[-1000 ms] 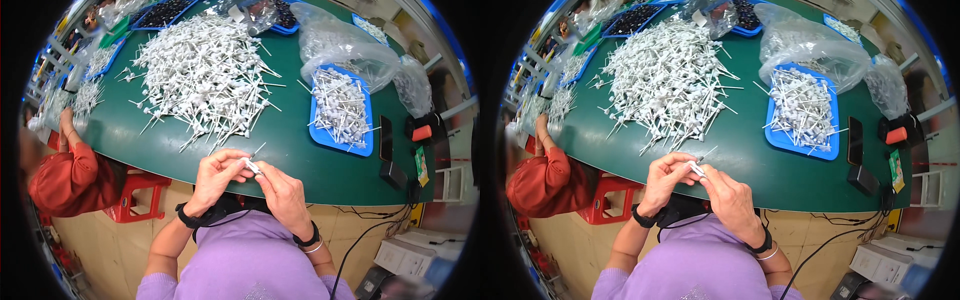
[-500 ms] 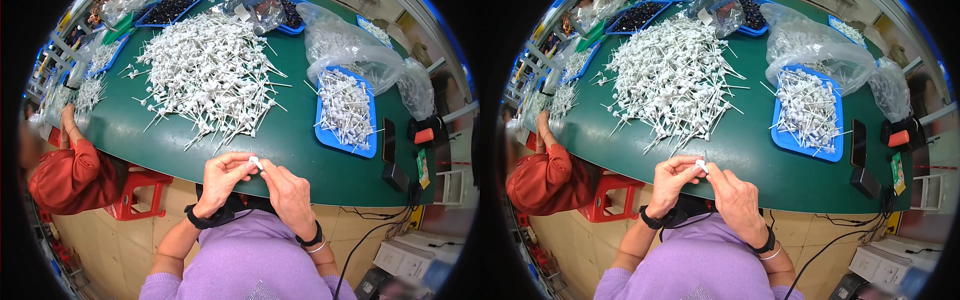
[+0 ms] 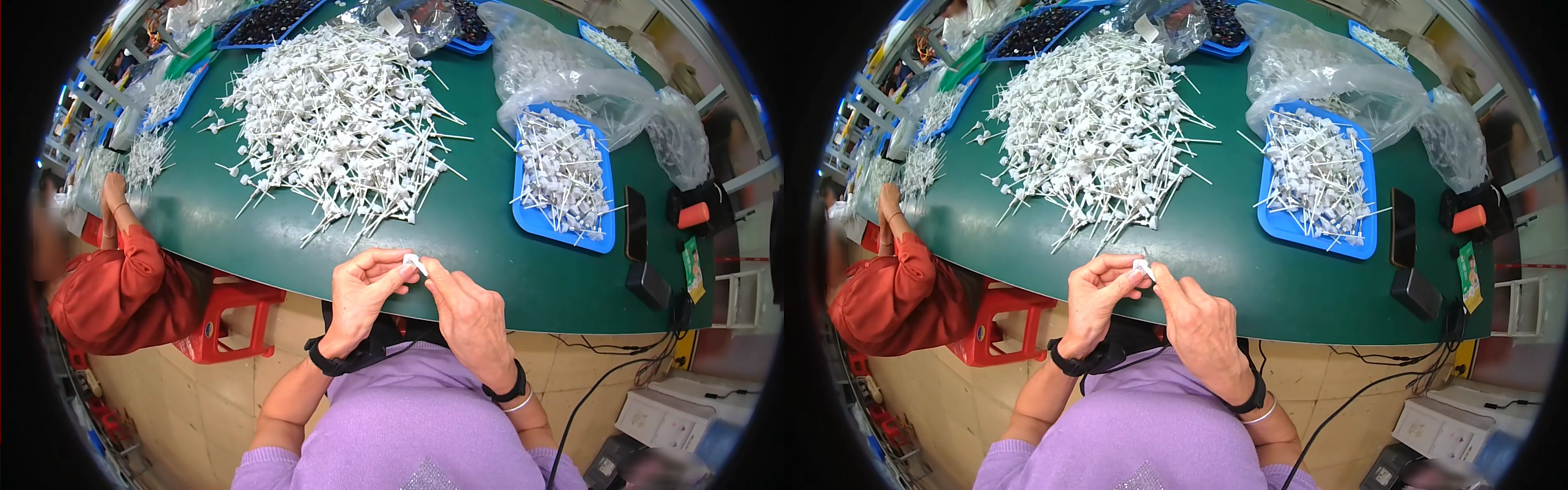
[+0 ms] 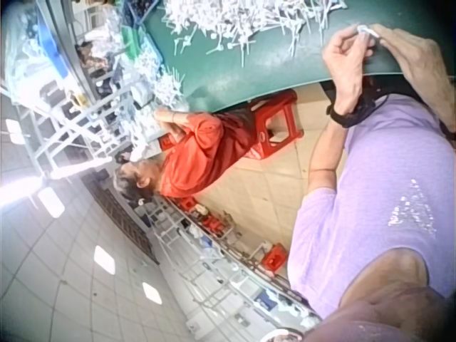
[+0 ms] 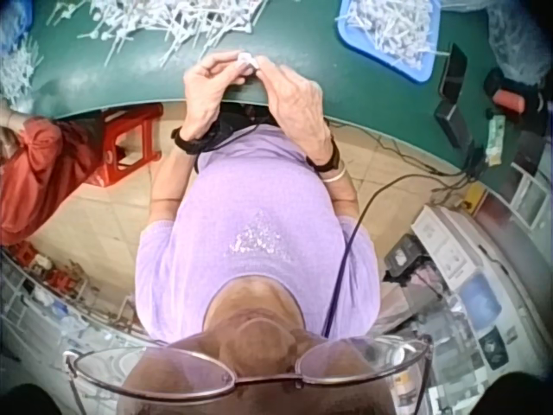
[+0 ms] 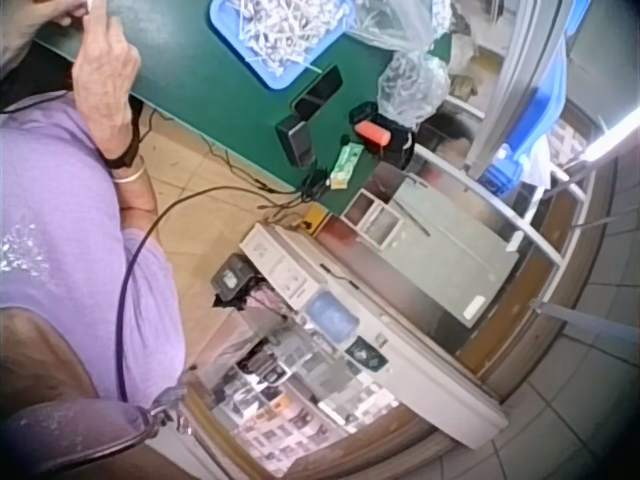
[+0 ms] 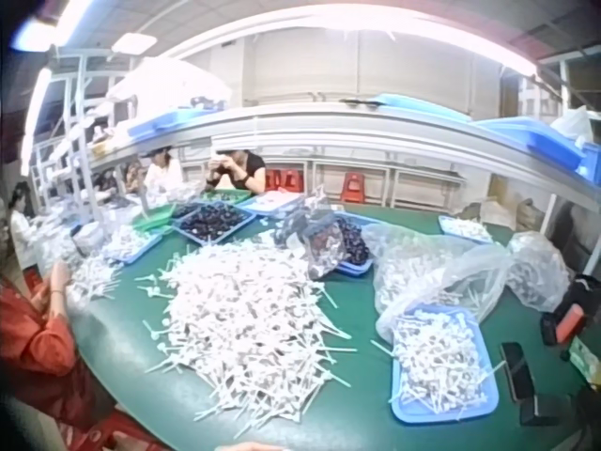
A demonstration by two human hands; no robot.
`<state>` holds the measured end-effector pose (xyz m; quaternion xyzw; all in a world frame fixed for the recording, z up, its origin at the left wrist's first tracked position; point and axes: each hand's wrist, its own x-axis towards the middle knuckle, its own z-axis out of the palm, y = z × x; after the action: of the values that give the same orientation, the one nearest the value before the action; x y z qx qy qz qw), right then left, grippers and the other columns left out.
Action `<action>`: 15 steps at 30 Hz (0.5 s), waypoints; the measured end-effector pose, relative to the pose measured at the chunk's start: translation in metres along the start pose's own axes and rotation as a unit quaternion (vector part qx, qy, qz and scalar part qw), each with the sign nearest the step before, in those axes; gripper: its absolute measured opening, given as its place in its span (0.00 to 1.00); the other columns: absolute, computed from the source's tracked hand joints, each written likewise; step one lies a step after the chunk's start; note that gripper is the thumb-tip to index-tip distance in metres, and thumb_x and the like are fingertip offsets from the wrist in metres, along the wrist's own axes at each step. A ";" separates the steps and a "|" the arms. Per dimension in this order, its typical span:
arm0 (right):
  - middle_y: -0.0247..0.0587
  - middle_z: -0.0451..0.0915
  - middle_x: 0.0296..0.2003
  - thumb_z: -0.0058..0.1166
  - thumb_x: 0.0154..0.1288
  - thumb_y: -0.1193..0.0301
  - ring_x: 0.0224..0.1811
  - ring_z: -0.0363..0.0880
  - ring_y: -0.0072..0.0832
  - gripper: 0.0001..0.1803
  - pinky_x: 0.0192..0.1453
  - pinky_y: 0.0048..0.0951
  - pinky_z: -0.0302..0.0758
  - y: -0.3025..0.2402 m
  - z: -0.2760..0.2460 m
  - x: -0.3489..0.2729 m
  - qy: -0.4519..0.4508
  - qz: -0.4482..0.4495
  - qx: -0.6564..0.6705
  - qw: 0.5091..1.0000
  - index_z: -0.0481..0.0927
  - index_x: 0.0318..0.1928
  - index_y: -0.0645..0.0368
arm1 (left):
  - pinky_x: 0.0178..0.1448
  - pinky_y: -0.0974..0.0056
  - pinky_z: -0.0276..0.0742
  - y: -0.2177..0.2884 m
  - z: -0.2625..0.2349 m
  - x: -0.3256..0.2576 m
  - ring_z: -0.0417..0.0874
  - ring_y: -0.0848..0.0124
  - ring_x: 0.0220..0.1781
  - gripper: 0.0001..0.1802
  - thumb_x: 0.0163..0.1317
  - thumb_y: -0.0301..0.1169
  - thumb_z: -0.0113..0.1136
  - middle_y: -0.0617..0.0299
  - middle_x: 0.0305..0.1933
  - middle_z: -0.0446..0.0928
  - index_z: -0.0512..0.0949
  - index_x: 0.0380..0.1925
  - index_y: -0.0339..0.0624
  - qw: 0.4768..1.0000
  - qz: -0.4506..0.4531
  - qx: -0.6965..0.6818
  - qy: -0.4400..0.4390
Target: Assembling small white plastic components by hand at a workstation.
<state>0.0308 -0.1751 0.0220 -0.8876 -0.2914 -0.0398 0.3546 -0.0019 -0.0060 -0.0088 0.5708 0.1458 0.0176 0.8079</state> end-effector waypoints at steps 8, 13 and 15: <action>0.42 0.73 0.25 0.57 0.66 0.75 0.20 0.79 0.40 0.22 0.23 0.38 0.74 0.006 0.003 -0.002 0.008 -0.032 -0.031 0.999 0.76 0.61 0.54 | 0.43 0.70 0.84 0.000 0.001 0.000 0.88 0.69 0.43 0.13 0.67 0.21 0.62 0.51 0.45 0.85 0.79 0.51 0.29 1.000 0.006 0.007 0.002; 0.41 0.74 0.25 0.57 0.65 0.76 0.20 0.80 0.39 0.23 0.23 0.39 0.75 0.006 0.002 -0.003 -0.004 -0.035 -0.035 0.999 0.76 0.62 0.54 | 0.43 0.70 0.84 -0.001 0.002 0.000 0.88 0.69 0.43 0.13 0.67 0.21 0.62 0.51 0.44 0.85 0.79 0.50 0.29 1.000 0.007 0.007 0.003; 0.41 0.74 0.25 0.57 0.65 0.76 0.20 0.80 0.39 0.23 0.23 0.39 0.75 0.006 0.002 -0.003 -0.008 -0.032 -0.035 0.999 0.75 0.62 0.54 | 0.43 0.70 0.84 -0.001 0.002 0.000 0.88 0.69 0.43 0.13 0.67 0.21 0.62 0.51 0.44 0.85 0.79 0.50 0.29 1.000 0.007 0.008 0.004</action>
<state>0.0317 -0.1787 0.0161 -0.8899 -0.3205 -0.0543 0.3200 -0.0017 -0.0082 -0.0088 0.5781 0.1446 0.0244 0.8026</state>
